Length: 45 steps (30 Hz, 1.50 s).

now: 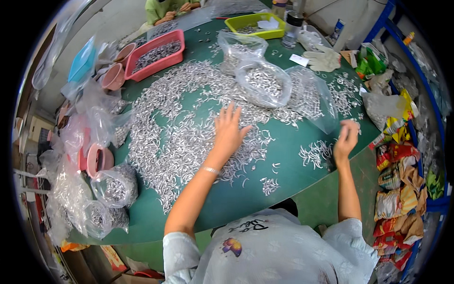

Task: The person sorts small silver metal hook-shaped parts by hand on a green table, moving them from a large pile into smaller groups and placing some into clear plastic bags.

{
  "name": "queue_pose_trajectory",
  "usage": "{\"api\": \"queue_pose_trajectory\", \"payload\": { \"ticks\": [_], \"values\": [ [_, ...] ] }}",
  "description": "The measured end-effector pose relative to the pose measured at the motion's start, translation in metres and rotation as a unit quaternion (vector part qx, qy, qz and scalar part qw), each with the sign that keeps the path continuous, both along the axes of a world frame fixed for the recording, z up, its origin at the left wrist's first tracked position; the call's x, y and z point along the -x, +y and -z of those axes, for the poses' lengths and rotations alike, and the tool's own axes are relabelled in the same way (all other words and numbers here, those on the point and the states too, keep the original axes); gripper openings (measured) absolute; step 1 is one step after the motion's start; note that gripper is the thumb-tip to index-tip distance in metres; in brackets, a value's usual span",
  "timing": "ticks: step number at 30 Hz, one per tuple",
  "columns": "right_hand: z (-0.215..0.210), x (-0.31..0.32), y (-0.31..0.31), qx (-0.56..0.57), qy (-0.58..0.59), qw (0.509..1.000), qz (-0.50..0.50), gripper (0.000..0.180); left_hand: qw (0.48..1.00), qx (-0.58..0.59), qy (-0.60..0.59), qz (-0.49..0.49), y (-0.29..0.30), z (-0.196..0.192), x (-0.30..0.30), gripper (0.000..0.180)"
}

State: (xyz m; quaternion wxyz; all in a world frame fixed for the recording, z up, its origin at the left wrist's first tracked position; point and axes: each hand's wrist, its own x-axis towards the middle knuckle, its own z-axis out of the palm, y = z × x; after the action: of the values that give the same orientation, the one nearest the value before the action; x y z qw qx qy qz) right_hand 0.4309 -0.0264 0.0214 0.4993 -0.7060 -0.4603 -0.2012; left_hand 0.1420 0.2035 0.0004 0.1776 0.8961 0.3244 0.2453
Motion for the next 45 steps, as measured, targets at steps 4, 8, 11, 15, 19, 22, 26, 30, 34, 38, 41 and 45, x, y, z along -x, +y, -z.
{"api": "queue_pose_trajectory", "payload": {
  "ticks": [4, 8, 11, 15, 19, 22, 26, 30, 34, 38, 41, 45],
  "values": [
    [-0.031, 0.109, 0.071, 0.216, 0.042, 0.915, -0.339, 0.026, 0.994, -0.044, 0.090, 0.046, 0.008, 0.008, -0.009, 0.063],
    [0.003, 0.139, 0.125, 0.307, 0.003, 0.897, -0.318, 0.044, 0.991, -0.065, 0.083, 0.080, 0.006, 0.010, 0.008, 0.059],
    [0.024, 0.161, 0.143, 0.334, -0.036, 0.901, -0.276, 0.052, 0.993, -0.058, 0.091, 0.052, 0.006, 0.007, 0.032, 0.050],
    [0.029, 0.188, 0.143, 0.350, -0.040, 0.871, -0.343, 0.060, 0.989, -0.086, 0.124, -0.004, 0.015, -0.001, 0.069, 0.046],
    [0.026, 0.205, 0.150, 0.321, -0.047, 0.846, -0.423, 0.059, 0.985, -0.085, 0.126, -0.085, 0.014, -0.006, 0.092, 0.042],
    [0.027, 0.218, 0.155, 0.305, -0.095, 0.832, -0.454, 0.057, 0.977, -0.095, 0.128, -0.139, 0.021, -0.002, 0.106, 0.039],
    [0.019, 0.232, 0.150, 0.287, -0.095, 0.816, -0.492, 0.050, 0.977, -0.083, 0.135, -0.140, 0.022, -0.004, 0.123, 0.033],
    [0.011, 0.224, 0.127, 0.307, -0.144, 0.793, -0.506, 0.044, 0.978, -0.034, 0.122, -0.165, 0.019, -0.002, 0.143, 0.035],
    [0.011, 0.201, 0.121, 0.283, -0.141, 0.827, -0.466, 0.034, 0.987, -0.047, 0.054, -0.146, 0.012, -0.002, 0.137, 0.041],
    [0.010, 0.175, 0.131, 0.273, -0.118, 0.868, -0.398, 0.025, 0.986, -0.090, 0.139, -0.001, -0.004, -0.008, 0.134, 0.046],
    [0.016, 0.162, 0.133, 0.274, -0.097, 0.892, -0.346, 0.026, 0.974, -0.122, 0.185, -0.055, 0.006, -0.002, 0.143, 0.046],
    [-0.004, 0.199, 0.128, 0.267, -0.074, 0.879, -0.387, 0.029, 0.977, -0.097, 0.123, -0.144, 0.020, 0.005, 0.142, 0.041]
  ]
}}
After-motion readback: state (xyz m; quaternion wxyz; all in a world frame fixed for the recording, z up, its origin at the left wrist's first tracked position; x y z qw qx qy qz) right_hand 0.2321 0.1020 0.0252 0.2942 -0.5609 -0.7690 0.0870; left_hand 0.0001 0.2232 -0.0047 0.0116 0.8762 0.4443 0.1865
